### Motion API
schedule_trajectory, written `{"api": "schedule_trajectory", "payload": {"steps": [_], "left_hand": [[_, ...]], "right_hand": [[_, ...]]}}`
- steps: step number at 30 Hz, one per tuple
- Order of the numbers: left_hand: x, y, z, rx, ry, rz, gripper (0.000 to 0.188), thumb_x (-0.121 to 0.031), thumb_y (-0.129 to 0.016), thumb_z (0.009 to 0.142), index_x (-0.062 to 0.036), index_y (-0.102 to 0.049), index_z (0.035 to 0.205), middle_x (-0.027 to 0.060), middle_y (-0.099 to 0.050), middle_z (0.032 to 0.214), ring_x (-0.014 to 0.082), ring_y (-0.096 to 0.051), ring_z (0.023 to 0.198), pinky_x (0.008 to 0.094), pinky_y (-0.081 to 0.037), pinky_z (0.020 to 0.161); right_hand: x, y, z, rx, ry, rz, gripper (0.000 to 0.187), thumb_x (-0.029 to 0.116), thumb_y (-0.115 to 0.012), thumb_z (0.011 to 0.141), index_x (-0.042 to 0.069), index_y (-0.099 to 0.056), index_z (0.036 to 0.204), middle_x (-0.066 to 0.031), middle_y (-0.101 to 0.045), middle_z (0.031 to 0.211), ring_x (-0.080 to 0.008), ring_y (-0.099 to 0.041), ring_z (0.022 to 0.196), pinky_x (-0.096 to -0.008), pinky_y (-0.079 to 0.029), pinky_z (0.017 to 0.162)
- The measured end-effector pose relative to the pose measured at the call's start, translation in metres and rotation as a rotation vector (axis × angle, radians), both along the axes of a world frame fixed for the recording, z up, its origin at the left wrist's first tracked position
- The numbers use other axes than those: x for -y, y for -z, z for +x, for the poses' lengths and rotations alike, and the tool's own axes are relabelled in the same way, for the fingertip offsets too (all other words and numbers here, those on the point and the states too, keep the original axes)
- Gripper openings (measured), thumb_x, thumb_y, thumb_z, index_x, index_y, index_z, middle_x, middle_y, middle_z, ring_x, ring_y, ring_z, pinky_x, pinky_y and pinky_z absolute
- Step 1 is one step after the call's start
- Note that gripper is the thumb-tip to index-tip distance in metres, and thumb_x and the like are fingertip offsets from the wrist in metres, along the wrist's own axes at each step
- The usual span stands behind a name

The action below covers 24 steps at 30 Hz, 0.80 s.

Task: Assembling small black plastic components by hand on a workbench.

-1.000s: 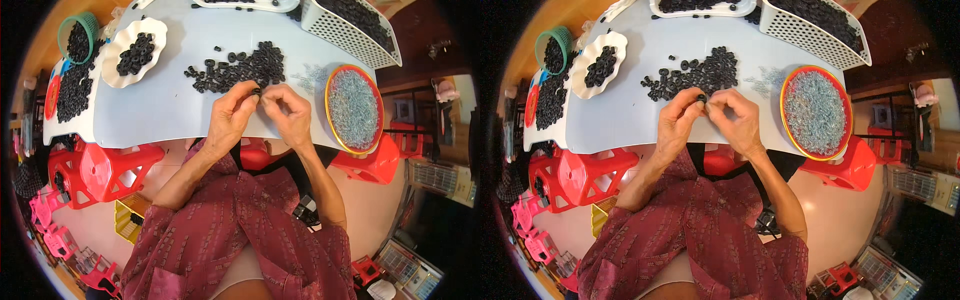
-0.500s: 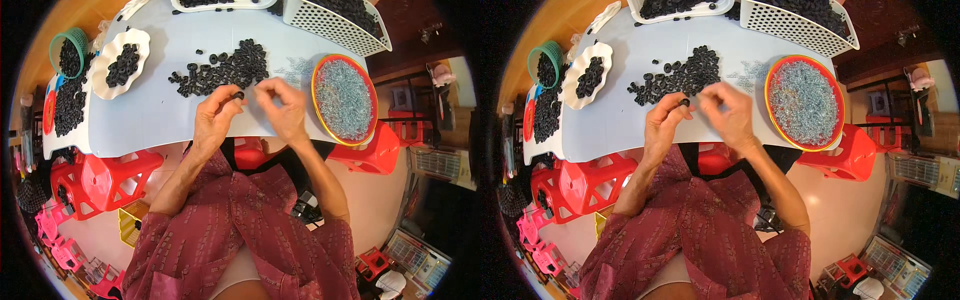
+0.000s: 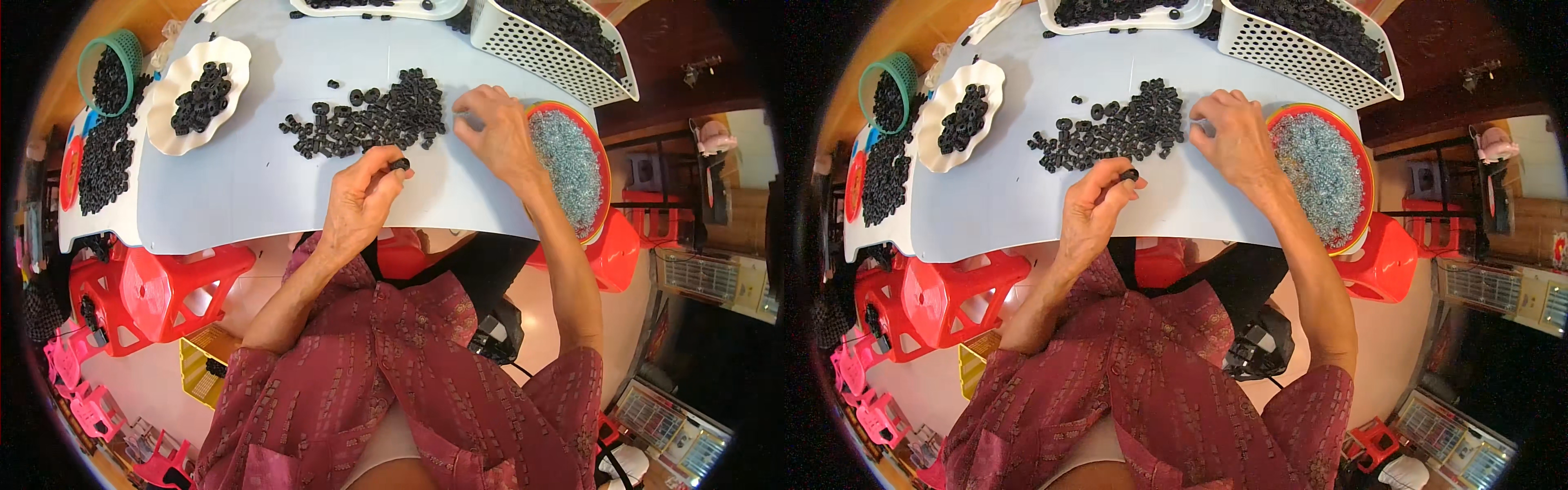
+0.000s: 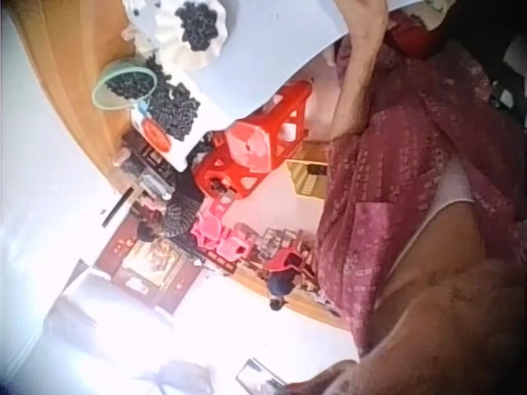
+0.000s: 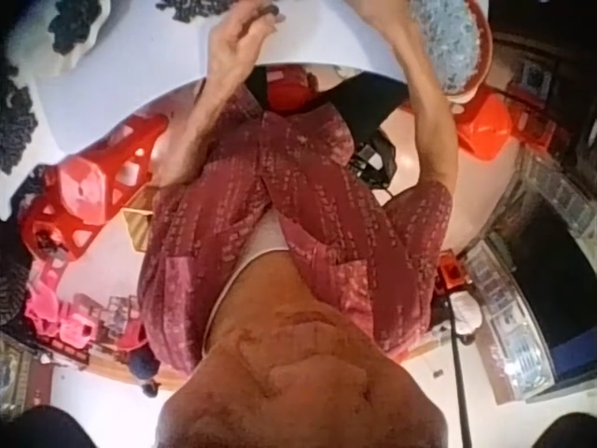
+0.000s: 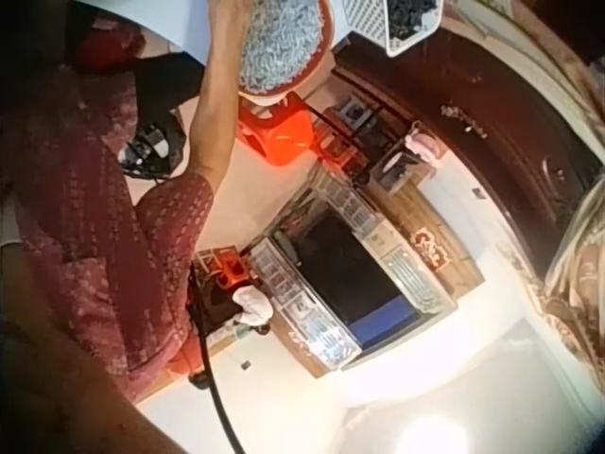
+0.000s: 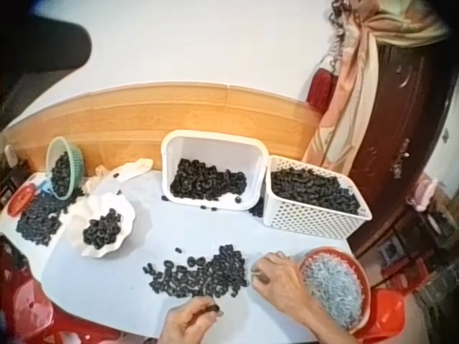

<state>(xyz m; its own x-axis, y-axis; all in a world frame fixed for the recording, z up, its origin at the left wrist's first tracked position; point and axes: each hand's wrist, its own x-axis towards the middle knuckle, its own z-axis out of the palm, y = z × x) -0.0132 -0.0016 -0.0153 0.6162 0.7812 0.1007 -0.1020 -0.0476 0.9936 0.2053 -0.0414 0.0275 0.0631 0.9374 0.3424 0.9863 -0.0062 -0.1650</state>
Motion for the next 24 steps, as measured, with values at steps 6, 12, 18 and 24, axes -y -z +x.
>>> {"api": "schedule_trajectory", "payload": {"steps": [6,12,18,24], "left_hand": [[-0.002,0.0024,-0.0008,-0.023,0.006,-0.012,0.019,-0.005,-0.054,0.088,0.0016,-0.057,0.106,0.0063,-0.064,0.083,0.0084,-0.059,0.077,0.0237,-0.046,0.065],[-0.0024,-0.0011,-0.0013,-0.041,0.023,0.028,0.019,-0.005,-0.054,0.088,0.0022,-0.057,0.105,0.0075,-0.064,0.083,0.011,-0.063,0.08,0.0244,-0.047,0.066],[-0.0014,-0.0015,0.0002,-0.026,0.012,0.052,0.019,-0.005,-0.054,0.088,0.0025,-0.057,0.105,0.0072,-0.062,0.081,0.0124,-0.065,0.084,0.0247,-0.047,0.066],[-0.0014,-0.0002,-0.0012,-0.021,0.011,0.05,0.019,-0.005,-0.053,0.088,0.0026,-0.057,0.106,0.008,-0.063,0.083,0.0128,-0.066,0.084,0.0247,-0.048,0.067]], "right_hand": [[0.0006,-0.0069,0.0008,-0.752,0.211,0.052,0.013,0.008,-0.065,0.078,0.0,-0.065,0.088,-0.0074,-0.068,0.076,-0.0143,-0.063,0.065,-0.0287,-0.051,0.06],[0.0024,-0.0033,0.0025,-0.797,0.257,-0.052,0.014,0.007,-0.063,0.081,-0.002,-0.065,0.091,-0.0074,-0.068,0.075,-0.0126,-0.063,0.068,-0.0268,-0.052,0.061],[0.004,-0.0023,-0.0025,-0.845,0.279,-0.033,0.014,0.007,-0.061,0.083,-0.002,-0.065,0.092,-0.0078,-0.067,0.074,-0.0126,-0.064,0.067,-0.0277,-0.051,0.06],[-0.0007,-0.0005,-0.0028,-0.816,0.285,-0.076,0.011,0.006,-0.064,0.081,0.0,-0.067,0.089,-0.0069,-0.067,0.071,-0.012,-0.062,0.064,-0.0278,-0.051,0.061]]}}
